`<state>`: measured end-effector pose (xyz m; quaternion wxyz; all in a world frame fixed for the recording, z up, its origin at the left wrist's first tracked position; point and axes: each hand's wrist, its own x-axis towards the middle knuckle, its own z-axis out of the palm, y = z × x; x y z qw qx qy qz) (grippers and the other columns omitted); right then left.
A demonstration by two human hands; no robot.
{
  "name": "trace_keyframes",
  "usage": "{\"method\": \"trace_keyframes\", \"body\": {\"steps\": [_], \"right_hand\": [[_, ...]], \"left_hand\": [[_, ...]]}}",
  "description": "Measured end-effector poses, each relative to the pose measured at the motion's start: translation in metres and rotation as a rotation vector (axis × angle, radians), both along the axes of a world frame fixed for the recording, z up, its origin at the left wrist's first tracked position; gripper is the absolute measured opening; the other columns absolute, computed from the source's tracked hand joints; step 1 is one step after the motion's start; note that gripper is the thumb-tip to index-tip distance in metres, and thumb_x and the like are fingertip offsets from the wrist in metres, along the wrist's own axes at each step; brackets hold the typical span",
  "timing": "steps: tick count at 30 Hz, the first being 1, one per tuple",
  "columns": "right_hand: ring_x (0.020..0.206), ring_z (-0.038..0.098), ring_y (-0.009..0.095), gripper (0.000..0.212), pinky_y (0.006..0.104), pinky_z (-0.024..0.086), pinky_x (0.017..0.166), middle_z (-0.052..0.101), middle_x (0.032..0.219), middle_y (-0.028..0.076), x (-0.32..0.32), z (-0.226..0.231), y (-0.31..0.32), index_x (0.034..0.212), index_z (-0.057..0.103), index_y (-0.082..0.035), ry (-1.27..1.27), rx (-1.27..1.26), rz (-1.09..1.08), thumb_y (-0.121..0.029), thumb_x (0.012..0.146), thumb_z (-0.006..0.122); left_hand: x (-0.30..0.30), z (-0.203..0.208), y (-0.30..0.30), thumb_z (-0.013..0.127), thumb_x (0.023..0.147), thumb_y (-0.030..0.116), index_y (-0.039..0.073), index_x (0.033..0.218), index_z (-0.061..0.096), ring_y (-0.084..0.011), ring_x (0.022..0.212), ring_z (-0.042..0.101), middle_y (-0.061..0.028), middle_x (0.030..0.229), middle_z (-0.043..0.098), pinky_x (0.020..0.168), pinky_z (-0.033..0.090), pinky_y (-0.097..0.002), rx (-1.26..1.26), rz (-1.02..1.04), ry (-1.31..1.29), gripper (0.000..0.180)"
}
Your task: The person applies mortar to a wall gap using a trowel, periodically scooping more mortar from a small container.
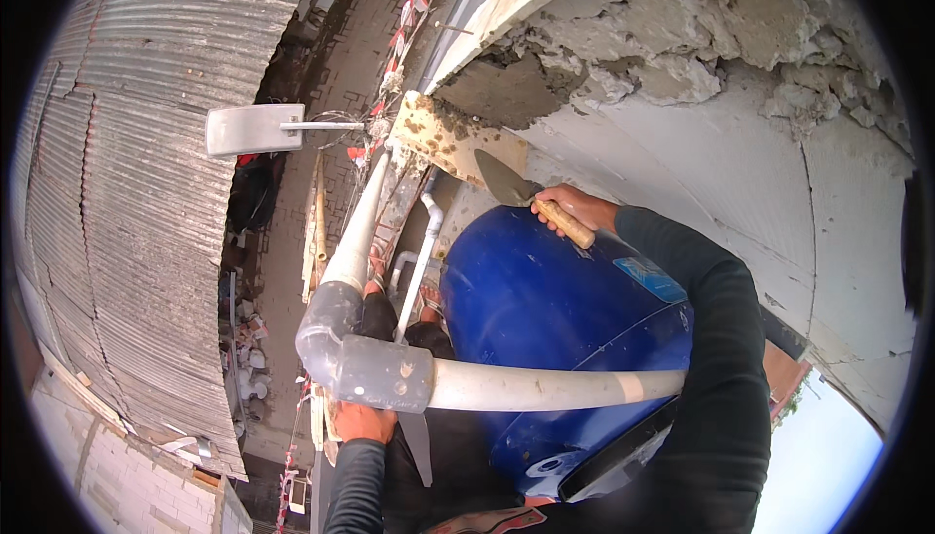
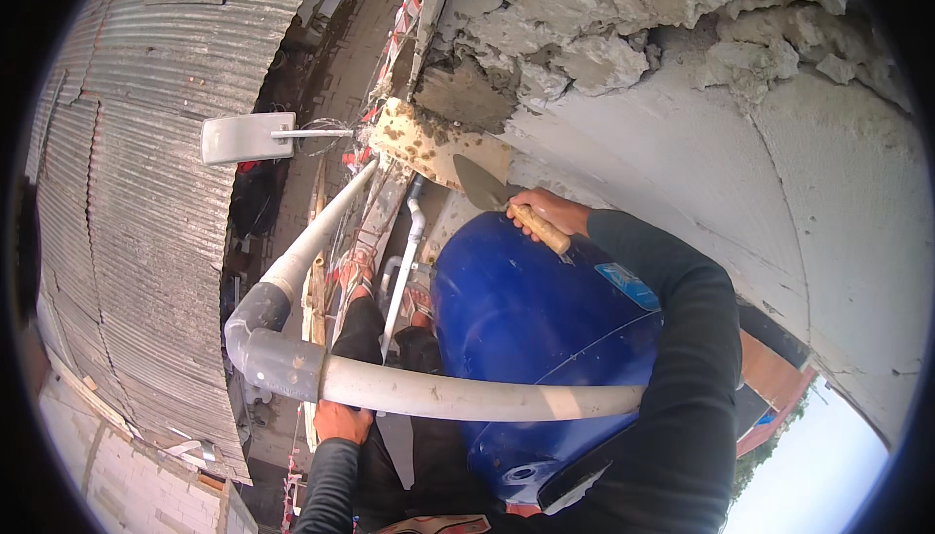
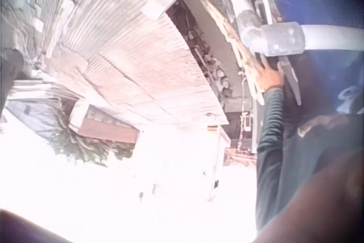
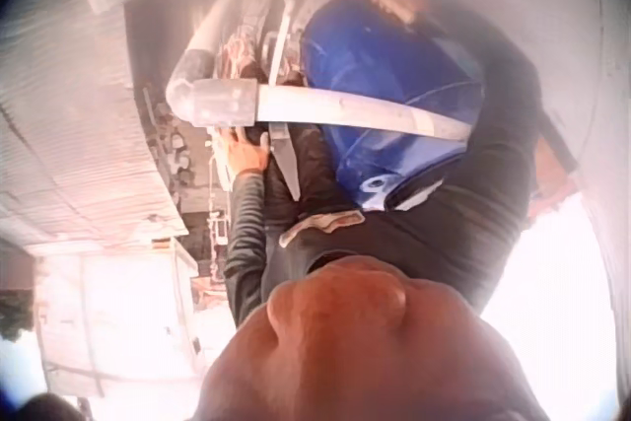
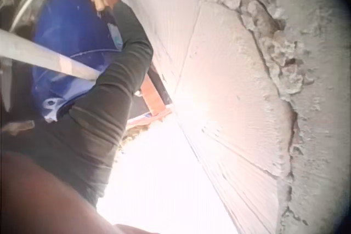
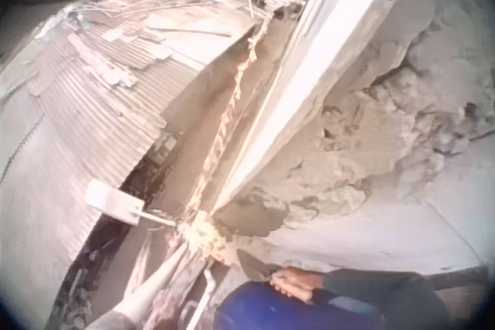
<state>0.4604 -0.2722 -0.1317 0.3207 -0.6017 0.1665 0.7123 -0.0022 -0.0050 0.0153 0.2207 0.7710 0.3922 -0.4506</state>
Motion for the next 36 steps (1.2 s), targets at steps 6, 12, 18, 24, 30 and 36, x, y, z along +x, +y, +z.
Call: {"method": "trace_keyframes", "body": {"steps": [6, 12, 18, 24, 30, 36], "right_hand": [[0.068, 0.054, 0.014, 0.036, 0.0311, 0.049, 0.058, 0.057, 0.086, 0.001, 0.011, -0.048, 0.036, 0.112, 0.06, -0.011, 0.178, 0.093, -0.058, -0.042, 0.104, 0.044], [0.065, 0.052, 0.012, 0.035, 0.0282, 0.047, 0.055, 0.055, 0.084, 0.0, 0.011, -0.102, 0.089, 0.11, 0.06, -0.011, 0.28, 0.321, -0.22, -0.041, 0.104, 0.043], [0.064, 0.053, 0.014, 0.035, 0.0312, 0.047, 0.054, 0.056, 0.081, 0.003, 0.004, -0.123, 0.056, 0.106, 0.06, -0.009, 0.055, 0.201, -0.301, -0.041, 0.103, 0.046], [0.052, 0.056, 0.016, 0.032, 0.0324, 0.044, 0.045, 0.06, 0.072, 0.007, 0.045, -0.118, 0.016, 0.099, 0.063, -0.003, -0.344, 0.076, 0.038, -0.033, 0.101, 0.053], [0.053, 0.056, 0.015, 0.029, 0.0322, 0.045, 0.045, 0.06, 0.073, 0.007, 0.033, -0.115, 0.018, 0.099, 0.063, -0.003, -0.415, 0.091, 0.043, -0.03, 0.1, 0.052], [0.054, 0.056, 0.015, 0.029, 0.0316, 0.045, 0.045, 0.059, 0.073, 0.006, 0.022, -0.095, 0.017, 0.097, 0.062, -0.003, -0.372, 0.137, 0.11, -0.031, 0.1, 0.052]], "left_hand": [[-0.05, -0.041, -0.009, 0.079, 0.08, 0.035, 0.027, 0.162, 0.03, -0.0425, 0.132, 0.053, -0.022, 0.147, 0.051, 0.111, 0.042, -0.0518, -0.14, 0.365, -0.335, 0.096], [0.033, 0.002, -0.01, 0.086, 0.072, 0.03, 0.025, 0.157, 0.038, -0.0476, 0.108, 0.063, -0.0254, 0.134, 0.05, 0.09, 0.054, -0.0542, 0.16, -0.062, -0.143, 0.097], [0.053, 0.011, -0.008, 0.083, 0.072, 0.027, 0.024, 0.158, 0.037, -0.0506, 0.123, 0.055, -0.0319, 0.135, 0.052, 0.103, 0.049, -0.055, 0.059, 0.079, -0.046, 0.098], [0.031, 0.003, -0.014, 0.085, 0.071, 0.026, 0.025, 0.155, 0.041, -0.0456, 0.108, 0.062, -0.0228, 0.129, 0.051, 0.091, 0.053, -0.0548, 0.206, -0.059, -0.16, 0.095], [0.031, 0.007, -0.016, 0.084, 0.072, 0.028, 0.024, 0.156, 0.04, -0.0451, 0.108, 0.062, -0.0234, 0.129, 0.051, 0.091, 0.052, -0.0552, 0.201, -0.059, -0.126, 0.094], [0.027, 0.008, -0.015, 0.083, 0.073, 0.028, 0.023, 0.157, 0.038, -0.0471, 0.109, 0.061, -0.0247, 0.13, 0.051, 0.092, 0.052, -0.0553, 0.168, -0.041, -0.127, 0.095]]}}
